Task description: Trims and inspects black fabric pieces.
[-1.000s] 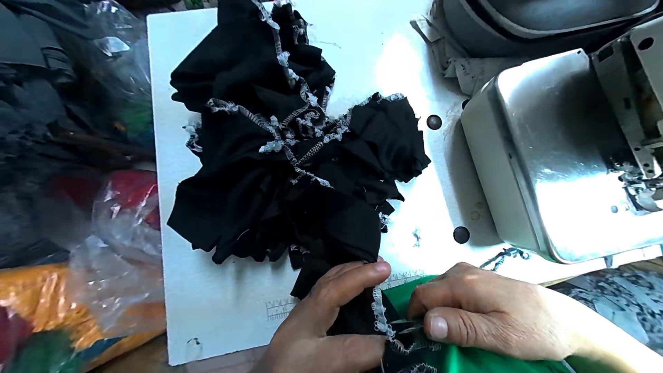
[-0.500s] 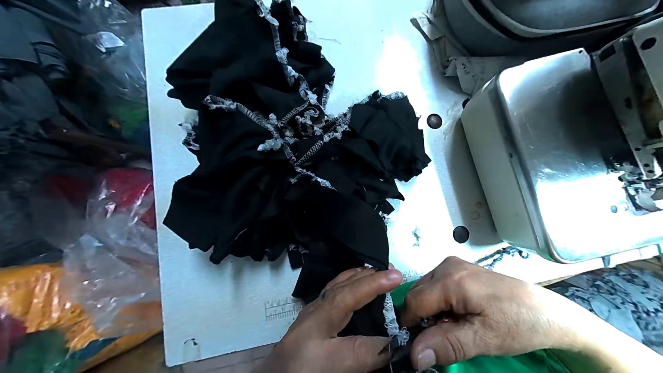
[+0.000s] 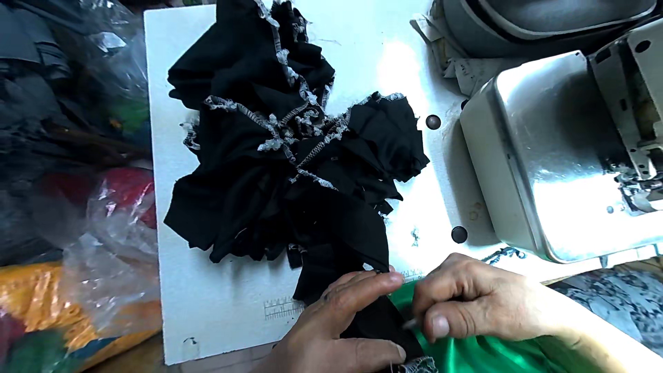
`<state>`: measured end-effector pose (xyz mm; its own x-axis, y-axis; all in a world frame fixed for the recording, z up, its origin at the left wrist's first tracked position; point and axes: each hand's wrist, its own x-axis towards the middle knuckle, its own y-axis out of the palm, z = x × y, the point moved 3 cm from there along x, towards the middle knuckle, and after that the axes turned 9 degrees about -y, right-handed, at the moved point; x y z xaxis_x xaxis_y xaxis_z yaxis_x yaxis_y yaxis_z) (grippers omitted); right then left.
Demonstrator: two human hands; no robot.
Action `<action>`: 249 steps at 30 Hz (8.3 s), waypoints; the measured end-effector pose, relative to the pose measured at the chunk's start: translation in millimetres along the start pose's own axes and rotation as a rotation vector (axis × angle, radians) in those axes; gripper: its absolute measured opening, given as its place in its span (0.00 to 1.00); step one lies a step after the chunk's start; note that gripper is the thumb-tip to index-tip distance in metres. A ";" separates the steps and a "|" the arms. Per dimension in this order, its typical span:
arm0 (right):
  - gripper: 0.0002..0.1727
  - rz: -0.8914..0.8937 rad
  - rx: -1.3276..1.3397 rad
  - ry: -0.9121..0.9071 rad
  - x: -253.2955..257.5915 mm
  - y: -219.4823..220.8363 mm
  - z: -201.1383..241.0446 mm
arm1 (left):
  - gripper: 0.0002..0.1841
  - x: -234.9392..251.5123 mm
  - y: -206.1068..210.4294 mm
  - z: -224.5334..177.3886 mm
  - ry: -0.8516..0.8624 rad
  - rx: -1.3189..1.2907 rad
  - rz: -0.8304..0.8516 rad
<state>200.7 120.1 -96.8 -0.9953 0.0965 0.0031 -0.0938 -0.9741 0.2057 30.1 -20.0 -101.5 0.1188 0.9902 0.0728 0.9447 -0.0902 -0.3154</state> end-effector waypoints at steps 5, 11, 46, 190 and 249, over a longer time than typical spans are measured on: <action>0.27 -0.429 0.183 0.249 -1.5 -4.9 -11.0 | 0.04 -2.8 1.3 -2.2 0.004 0.004 -0.015; 0.20 -0.593 0.589 0.487 18.7 7.2 -20.9 | 0.04 -0.8 5.7 -4.8 0.016 -0.076 -0.005; 0.06 -0.536 -0.481 0.037 25.3 -11.2 20.9 | 0.07 -5.3 -7.5 -4.6 0.014 -0.035 -0.208; 0.09 -0.418 -0.370 0.082 15.1 -1.8 22.1 | 0.10 25.8 -5.1 -7.4 0.080 -0.027 -0.222; 0.31 -0.775 0.073 0.035 -32.0 7.8 4.8 | 0.13 7.9 -0.5 15.9 -0.035 0.003 -0.249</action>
<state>231.9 110.3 -90.6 -0.6465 0.7365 -0.1989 -0.7625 -0.6152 0.2003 25.7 -10.4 -115.8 -0.1281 0.9850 0.1154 0.9426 0.1571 -0.2946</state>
